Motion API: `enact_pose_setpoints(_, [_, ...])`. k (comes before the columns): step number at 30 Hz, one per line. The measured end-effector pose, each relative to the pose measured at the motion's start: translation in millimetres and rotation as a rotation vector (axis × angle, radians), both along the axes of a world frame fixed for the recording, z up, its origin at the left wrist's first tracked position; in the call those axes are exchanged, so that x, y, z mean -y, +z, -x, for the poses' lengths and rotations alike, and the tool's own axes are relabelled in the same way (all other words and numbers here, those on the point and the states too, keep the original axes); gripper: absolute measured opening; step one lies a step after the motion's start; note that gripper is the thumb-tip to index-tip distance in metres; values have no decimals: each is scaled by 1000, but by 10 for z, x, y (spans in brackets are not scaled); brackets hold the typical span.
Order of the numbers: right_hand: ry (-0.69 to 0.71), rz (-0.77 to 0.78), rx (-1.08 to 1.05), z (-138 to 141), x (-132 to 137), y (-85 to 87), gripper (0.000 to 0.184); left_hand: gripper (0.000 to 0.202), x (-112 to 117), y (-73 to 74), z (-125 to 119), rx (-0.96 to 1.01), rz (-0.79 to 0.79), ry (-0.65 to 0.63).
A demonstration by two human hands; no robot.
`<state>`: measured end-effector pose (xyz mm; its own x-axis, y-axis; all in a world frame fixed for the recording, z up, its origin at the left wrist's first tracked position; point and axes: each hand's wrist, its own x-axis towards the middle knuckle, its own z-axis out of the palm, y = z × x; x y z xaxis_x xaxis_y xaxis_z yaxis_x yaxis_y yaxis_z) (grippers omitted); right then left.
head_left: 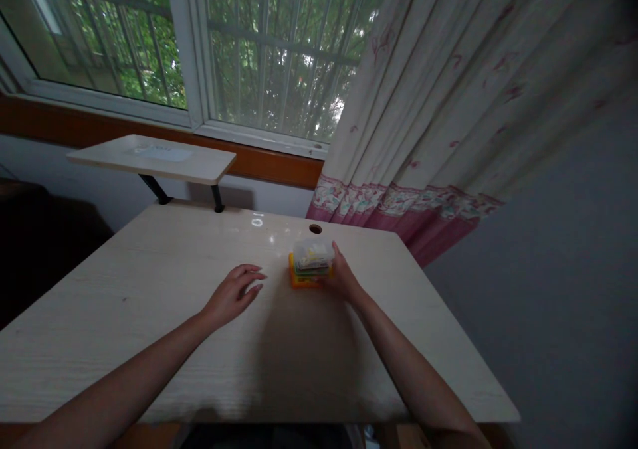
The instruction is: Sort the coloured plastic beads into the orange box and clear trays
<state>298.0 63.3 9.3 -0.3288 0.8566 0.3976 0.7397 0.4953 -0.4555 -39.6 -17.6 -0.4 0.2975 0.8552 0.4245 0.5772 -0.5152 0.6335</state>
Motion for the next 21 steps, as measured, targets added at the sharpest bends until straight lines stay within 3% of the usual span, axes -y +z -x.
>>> enact_pose_setpoints(3, [27,-95,-13,60,2,283,99,26,-1,-14,2,7,-6,-8])
enact_pose_setpoints(7, [263,-145,209,131,-31,727,69,26,-9,-11,1,14,-7,-24])
enact_pose_setpoints(11, [305,-198,177,370,82,975,45,28,29,78,-7,57,-1,-58])
enact_pose_setpoints(15, [417,-207,58,790,435,967,44,50,102,114,-38,239,102,-157])
enact_pose_setpoints(18, [513,-275,66,1067,678,812,40,66,144,48,-57,401,197,-271])
enact_pose_setpoints(21, [494,-304,42,1208,790,628,39,70,159,-22,-48,467,238,-336])
